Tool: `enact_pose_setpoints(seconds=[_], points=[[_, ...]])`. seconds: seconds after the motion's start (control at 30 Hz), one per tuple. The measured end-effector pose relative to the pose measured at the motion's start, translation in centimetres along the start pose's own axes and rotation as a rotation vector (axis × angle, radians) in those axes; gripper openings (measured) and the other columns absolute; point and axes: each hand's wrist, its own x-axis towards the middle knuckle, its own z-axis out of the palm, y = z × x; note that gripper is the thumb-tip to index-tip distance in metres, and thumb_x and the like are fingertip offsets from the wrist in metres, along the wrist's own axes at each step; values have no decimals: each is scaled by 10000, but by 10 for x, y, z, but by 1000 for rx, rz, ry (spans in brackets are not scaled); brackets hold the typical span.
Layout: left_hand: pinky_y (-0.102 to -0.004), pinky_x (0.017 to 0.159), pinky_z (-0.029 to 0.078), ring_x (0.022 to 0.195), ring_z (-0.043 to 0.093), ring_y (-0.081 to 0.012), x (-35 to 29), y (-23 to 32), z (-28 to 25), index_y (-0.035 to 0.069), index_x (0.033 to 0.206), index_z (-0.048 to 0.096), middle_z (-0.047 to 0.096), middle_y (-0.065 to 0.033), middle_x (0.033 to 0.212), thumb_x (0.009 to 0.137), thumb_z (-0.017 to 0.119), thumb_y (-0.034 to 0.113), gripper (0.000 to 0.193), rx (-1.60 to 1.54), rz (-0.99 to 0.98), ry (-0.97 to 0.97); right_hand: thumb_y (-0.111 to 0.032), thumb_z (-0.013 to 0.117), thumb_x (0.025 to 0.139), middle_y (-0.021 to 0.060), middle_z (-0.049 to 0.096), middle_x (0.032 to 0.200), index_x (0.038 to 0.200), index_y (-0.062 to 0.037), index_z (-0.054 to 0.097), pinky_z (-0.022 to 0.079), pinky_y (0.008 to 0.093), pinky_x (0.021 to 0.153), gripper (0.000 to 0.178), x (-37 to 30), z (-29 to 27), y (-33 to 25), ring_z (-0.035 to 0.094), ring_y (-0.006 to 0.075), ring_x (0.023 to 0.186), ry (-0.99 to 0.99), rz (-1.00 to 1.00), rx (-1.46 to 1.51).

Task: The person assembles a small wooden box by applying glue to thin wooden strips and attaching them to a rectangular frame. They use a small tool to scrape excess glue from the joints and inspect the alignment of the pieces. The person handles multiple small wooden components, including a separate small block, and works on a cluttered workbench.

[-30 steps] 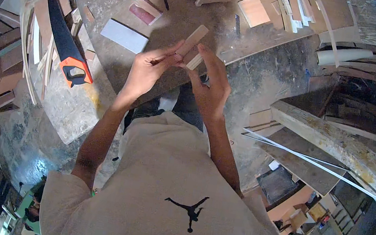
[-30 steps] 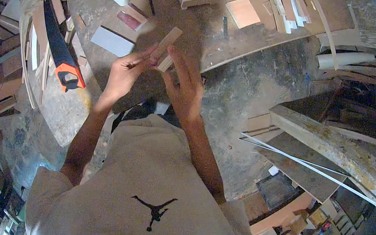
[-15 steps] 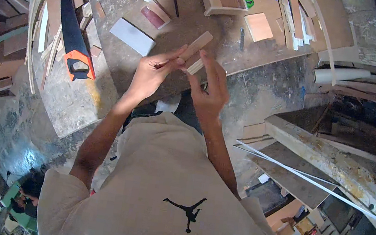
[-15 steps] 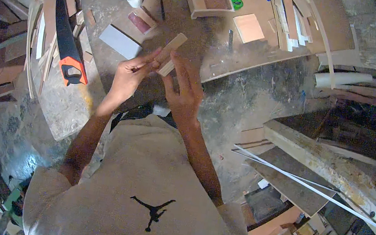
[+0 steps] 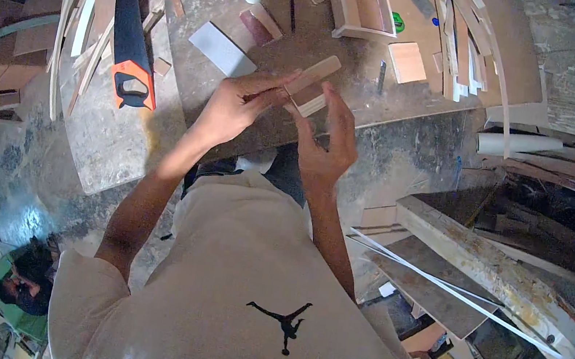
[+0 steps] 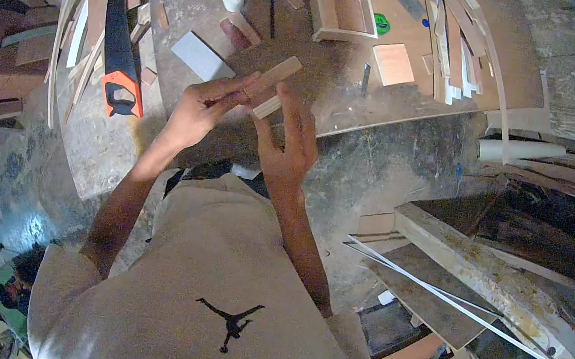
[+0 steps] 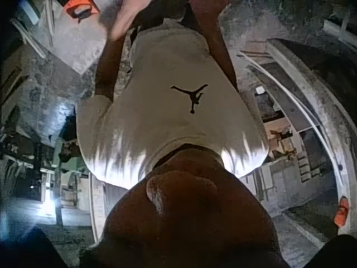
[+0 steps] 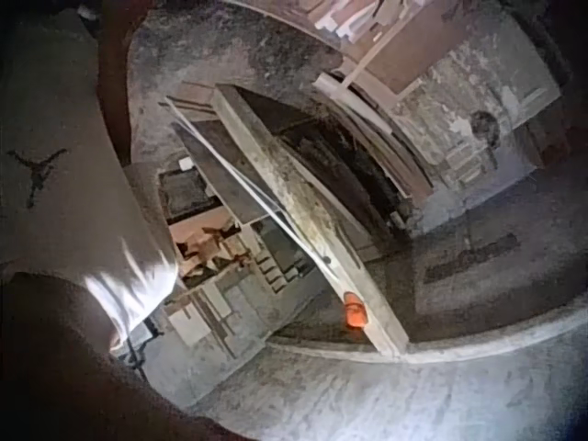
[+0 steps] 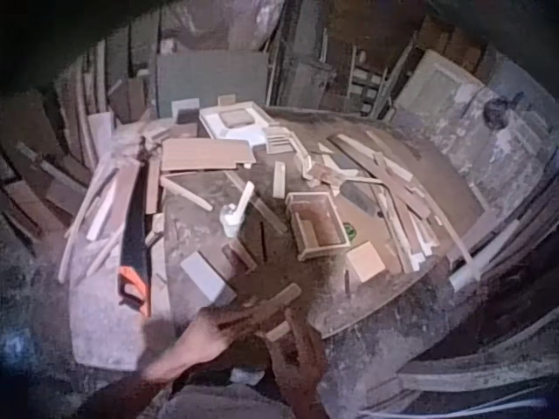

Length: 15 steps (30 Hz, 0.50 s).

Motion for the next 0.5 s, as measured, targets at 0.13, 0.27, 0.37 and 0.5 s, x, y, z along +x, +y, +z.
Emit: enact_pose_setpoints(seconds=[0.13, 0.27, 0.37, 0.5], points=[[-298, 919, 494, 1047, 644, -141, -3, 2, -8, 77, 1277, 639, 695, -112, 1187, 938, 642, 139, 345, 27, -1, 12, -64, 829, 716, 137, 658, 1208, 1259, -44, 628, 513, 406, 926, 579, 1, 5, -9, 635, 315, 1065, 0, 6, 34], [-290, 923, 495, 1076, 635, -137, -6, 1, -14, 63, 1272, 639, 692, -115, 1188, 943, 642, 152, 341, -7, -23, 15, -60, 811, 730, 139, 654, 1212, 1269, -46, 621, 507, 420, 938, 572, 1, 7, -18, 630, 321, 1074, -22, 14, 22], [-285, 900, 496, 1054, 633, -143, -10, -3, -17, 53, 1275, 634, 688, -122, 1176, 959, 608, 120, 324, -46, 11, 12, -72, 792, 752, 143, 652, 1214, 1276, -48, 616, 505, 422, 943, 553, 0, 10, -20, 626, 322, 1085, -25, -11, 9], [-278, 844, 496, 996, 618, -146, -20, 6, -14, 47, 1280, 632, 678, -128, 1132, 963, 567, 60, 324, -119, 66, 9, -93, 777, 772, 148, 646, 1226, 1289, -48, 606, 502, 413, 948, 546, -3, 13, -21, 620, 318, 1100, -51, 23, -3]])
